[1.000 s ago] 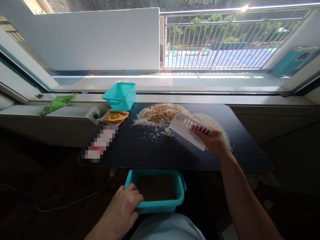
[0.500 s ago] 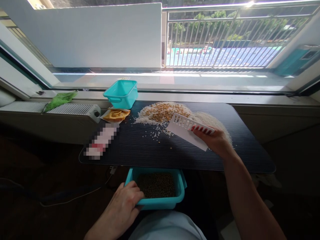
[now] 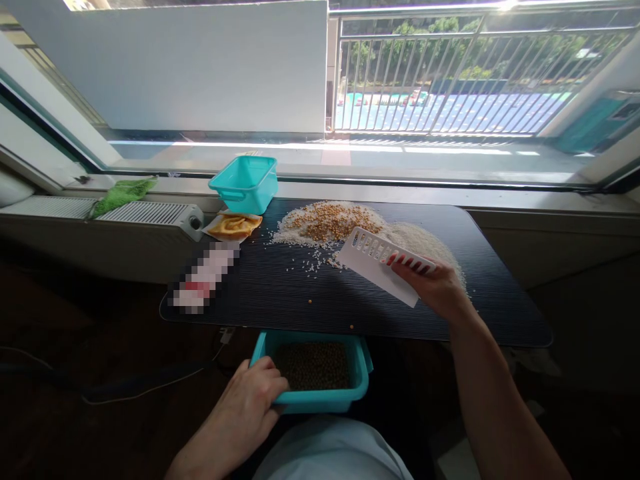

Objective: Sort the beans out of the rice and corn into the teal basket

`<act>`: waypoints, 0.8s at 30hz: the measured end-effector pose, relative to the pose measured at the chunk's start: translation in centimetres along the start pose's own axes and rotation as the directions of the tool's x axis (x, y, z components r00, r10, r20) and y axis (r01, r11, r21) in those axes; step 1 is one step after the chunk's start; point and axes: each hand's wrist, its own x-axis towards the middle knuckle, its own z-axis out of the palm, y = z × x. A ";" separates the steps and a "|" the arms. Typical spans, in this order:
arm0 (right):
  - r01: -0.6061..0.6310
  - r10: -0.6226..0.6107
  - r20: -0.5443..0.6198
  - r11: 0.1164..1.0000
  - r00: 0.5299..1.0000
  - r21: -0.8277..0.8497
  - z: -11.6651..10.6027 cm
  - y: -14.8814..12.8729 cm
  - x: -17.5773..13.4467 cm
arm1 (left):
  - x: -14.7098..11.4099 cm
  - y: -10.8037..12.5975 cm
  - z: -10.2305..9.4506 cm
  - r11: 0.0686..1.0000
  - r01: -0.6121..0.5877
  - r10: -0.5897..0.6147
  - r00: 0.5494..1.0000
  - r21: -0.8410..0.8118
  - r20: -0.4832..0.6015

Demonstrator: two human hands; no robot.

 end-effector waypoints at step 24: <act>0.002 -0.003 -0.036 1.000 0.999 -0.023 -0.5 0.2 -0.8 | 0.1 0.9 -0.6 0.999 0.035 -0.035 0.999 0.005 0.003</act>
